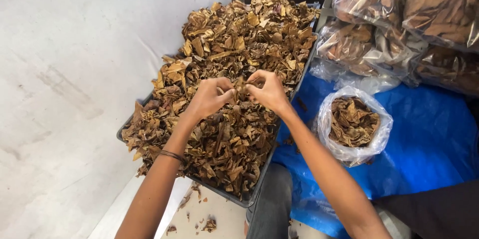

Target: The person sorts through a pile of dried leaves by hand, picking up individual leaves or small bundles and placing them into a clear plastic bag.

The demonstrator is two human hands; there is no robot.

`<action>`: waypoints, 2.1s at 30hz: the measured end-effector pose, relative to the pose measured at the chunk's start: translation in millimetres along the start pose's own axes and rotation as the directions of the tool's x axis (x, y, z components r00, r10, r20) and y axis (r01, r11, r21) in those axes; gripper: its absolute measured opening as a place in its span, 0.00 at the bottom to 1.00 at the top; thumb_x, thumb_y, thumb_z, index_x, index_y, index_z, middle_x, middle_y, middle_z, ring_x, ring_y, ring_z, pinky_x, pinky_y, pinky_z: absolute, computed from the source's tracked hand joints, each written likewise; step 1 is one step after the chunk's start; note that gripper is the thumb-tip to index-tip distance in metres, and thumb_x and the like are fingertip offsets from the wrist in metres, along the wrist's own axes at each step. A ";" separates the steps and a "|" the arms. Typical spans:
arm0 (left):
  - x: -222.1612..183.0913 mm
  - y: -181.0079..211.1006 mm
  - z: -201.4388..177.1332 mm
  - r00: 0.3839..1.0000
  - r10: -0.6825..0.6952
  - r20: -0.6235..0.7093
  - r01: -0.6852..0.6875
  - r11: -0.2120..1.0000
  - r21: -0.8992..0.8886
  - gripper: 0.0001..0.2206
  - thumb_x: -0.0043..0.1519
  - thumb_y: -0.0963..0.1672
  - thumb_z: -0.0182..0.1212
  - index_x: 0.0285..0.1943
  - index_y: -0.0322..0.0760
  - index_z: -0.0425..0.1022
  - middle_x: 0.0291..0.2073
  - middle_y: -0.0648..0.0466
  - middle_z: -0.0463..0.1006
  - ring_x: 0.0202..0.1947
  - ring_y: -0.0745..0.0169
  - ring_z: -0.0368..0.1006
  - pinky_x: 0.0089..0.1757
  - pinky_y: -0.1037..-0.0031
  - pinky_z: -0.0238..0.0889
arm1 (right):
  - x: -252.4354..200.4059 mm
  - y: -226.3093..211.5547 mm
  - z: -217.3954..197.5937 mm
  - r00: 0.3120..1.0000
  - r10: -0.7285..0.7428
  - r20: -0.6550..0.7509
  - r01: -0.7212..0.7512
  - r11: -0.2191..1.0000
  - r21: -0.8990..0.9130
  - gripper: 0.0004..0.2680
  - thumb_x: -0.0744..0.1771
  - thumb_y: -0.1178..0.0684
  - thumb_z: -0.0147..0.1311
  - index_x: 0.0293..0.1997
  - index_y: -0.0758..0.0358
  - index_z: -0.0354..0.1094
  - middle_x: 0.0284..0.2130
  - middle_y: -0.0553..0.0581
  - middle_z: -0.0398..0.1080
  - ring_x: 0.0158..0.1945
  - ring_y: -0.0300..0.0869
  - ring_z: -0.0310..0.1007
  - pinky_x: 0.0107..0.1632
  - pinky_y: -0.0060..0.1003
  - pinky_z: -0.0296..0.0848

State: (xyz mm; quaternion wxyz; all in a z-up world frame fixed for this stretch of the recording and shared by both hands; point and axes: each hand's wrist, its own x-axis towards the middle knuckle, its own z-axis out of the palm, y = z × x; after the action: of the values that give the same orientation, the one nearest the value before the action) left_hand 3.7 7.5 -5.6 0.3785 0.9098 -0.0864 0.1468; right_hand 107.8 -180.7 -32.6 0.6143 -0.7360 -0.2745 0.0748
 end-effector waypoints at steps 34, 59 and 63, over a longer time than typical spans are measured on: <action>-41.0 18.5 -59.9 0.794 -0.447 0.413 0.296 0.877 0.379 0.22 0.58 0.49 0.73 0.60 0.41 0.80 0.64 0.37 0.72 0.72 0.29 0.58 0.67 0.44 0.52 | -17.3 -44.2 38.0 0.805 0.035 0.593 0.399 0.708 -0.583 0.15 0.66 0.56 0.62 0.59 0.55 0.65 0.61 0.60 0.69 0.70 0.58 0.61 0.68 0.60 0.66; 13.8 20.1 7.1 0.991 -0.102 0.086 0.100 0.995 0.027 0.29 0.63 0.51 0.68 0.68 0.32 0.67 0.47 0.38 0.80 0.48 0.38 0.80 0.51 0.47 0.72 | -6.9 -21.7 -34.7 0.935 -0.337 0.113 0.352 0.923 -0.156 0.06 0.66 0.64 0.61 0.43 0.59 0.77 0.35 0.62 0.78 0.32 0.42 0.74 0.36 0.43 0.75; 37.2 42.0 33.3 0.980 -0.125 0.152 0.123 0.992 0.023 0.42 0.63 0.49 0.68 0.77 0.20 0.46 0.59 0.26 0.70 0.50 0.36 0.79 0.54 0.44 0.72 | -8.1 -11.1 -53.2 0.939 -0.340 0.054 0.344 0.935 -0.091 0.05 0.66 0.64 0.59 0.43 0.62 0.76 0.34 0.62 0.78 0.23 0.38 0.70 0.28 0.40 0.71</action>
State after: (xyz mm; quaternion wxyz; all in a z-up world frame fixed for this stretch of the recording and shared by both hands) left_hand 34.2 -47.4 12.3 0.3732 0.9245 -0.0574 0.0531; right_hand 121.4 -229.5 -11.5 0.5753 -0.7052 -0.4130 -0.0333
